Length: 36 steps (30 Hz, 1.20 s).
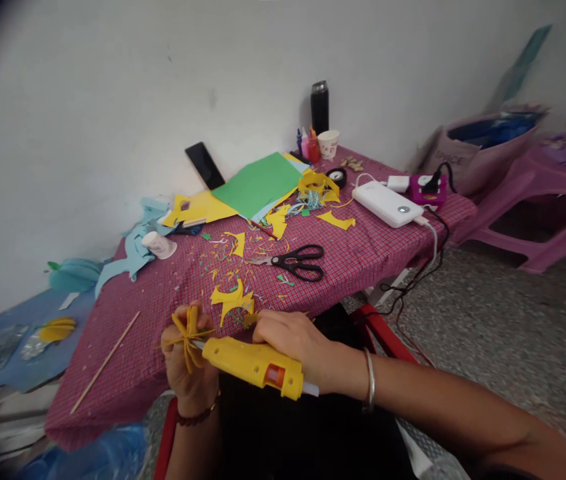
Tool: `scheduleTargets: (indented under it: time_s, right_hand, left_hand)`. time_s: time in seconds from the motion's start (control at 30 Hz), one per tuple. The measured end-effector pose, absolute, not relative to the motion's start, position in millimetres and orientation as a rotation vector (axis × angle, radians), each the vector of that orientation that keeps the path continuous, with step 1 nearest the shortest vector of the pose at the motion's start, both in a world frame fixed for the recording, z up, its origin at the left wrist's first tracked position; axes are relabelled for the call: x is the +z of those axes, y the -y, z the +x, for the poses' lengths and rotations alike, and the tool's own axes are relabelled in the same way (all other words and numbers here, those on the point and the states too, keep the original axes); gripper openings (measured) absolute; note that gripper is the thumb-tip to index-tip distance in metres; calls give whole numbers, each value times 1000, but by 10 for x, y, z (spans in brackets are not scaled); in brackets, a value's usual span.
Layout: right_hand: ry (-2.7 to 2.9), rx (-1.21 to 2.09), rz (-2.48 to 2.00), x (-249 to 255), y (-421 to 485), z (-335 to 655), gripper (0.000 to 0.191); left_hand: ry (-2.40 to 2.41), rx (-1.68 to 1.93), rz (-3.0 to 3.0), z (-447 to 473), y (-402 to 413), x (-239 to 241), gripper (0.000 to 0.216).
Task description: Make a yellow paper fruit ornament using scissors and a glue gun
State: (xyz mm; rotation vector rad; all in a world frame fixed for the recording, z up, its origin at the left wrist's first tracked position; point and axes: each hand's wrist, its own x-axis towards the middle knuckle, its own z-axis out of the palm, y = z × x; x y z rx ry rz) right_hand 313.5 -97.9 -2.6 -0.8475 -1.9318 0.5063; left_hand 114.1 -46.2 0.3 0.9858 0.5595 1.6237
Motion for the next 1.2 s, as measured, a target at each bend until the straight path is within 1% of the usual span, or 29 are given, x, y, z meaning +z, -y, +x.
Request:
scheduleTargets:
  time_s: [0.37,0.7,1.2]
  right_hand:
    - [1919,486,-792,-50,953,3145,17]
    - [1932,486,-720,36,946,3143,17]
    - [1935,379,-800,-42,962,3137,21]
  left_hand:
    - [-546,1609,1052,1118,459,-20,19]
    - [-544,1614,1065,1139,478,-48,19]
    - [-468,1606,980,1111,464,-60,19]
